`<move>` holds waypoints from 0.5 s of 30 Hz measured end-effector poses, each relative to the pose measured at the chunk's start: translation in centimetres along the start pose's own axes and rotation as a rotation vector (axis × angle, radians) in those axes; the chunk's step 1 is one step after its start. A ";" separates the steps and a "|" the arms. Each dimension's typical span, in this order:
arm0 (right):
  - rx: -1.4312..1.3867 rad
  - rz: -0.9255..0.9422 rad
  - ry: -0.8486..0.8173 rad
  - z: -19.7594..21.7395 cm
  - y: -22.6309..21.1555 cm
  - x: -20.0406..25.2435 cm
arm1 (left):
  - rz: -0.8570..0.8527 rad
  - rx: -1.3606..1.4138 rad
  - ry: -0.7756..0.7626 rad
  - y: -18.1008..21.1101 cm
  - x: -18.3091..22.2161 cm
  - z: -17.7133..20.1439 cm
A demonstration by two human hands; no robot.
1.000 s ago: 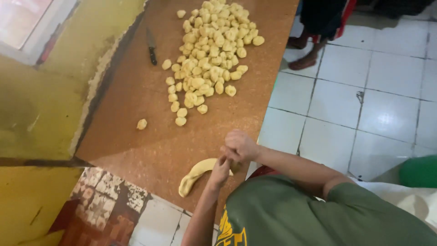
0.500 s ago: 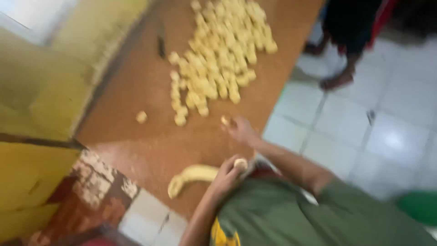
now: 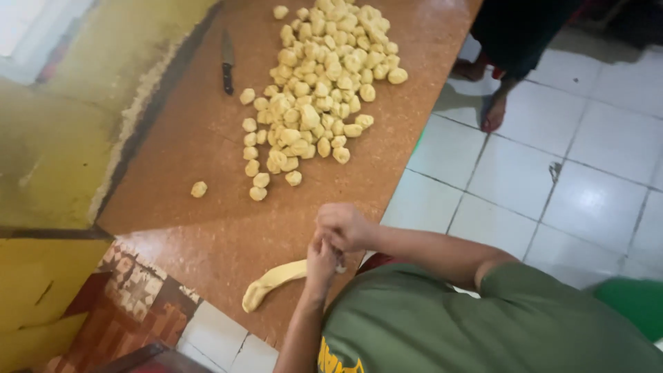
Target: Shaping and portioning dough into small balls on a work table
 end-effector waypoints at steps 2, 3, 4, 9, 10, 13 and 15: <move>-0.277 -0.307 0.075 0.4 2.0 0.1 | -0.057 -0.217 -0.173 5.5 2.1 -4.7; -0.271 -0.313 0.084 -0.1 2.9 0.4 | -0.052 -0.222 -0.184 8.4 3.6 -5.1; -0.266 -0.474 0.102 -0.6 4.0 0.9 | -0.193 -0.346 -0.242 11.5 5.1 -5.5; 0.099 -0.863 0.082 -0.4 6.9 2.2 | -0.409 -0.588 -0.752 14.0 9.8 -7.2; 0.120 -0.635 0.134 -1.3 8.8 4.4 | -0.279 -0.512 -0.719 15.6 10.9 -7.2; -0.008 -0.216 0.162 0.9 2.2 -0.7 | -0.058 -0.417 -0.543 15.2 7.6 -3.9; -0.162 -0.037 0.144 1.6 -5.0 -2.3 | 0.048 -0.404 -0.403 14.4 6.8 -1.8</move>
Point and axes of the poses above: each hand's wrist, its own x-axis away from the middle knuckle, its own z-axis out of the back of the hand, y = z × x, the point moved 2 cm from there along -x, towards the middle knuckle, and after that the axes turned 2 degrees about -z, right-handed, at the moved point
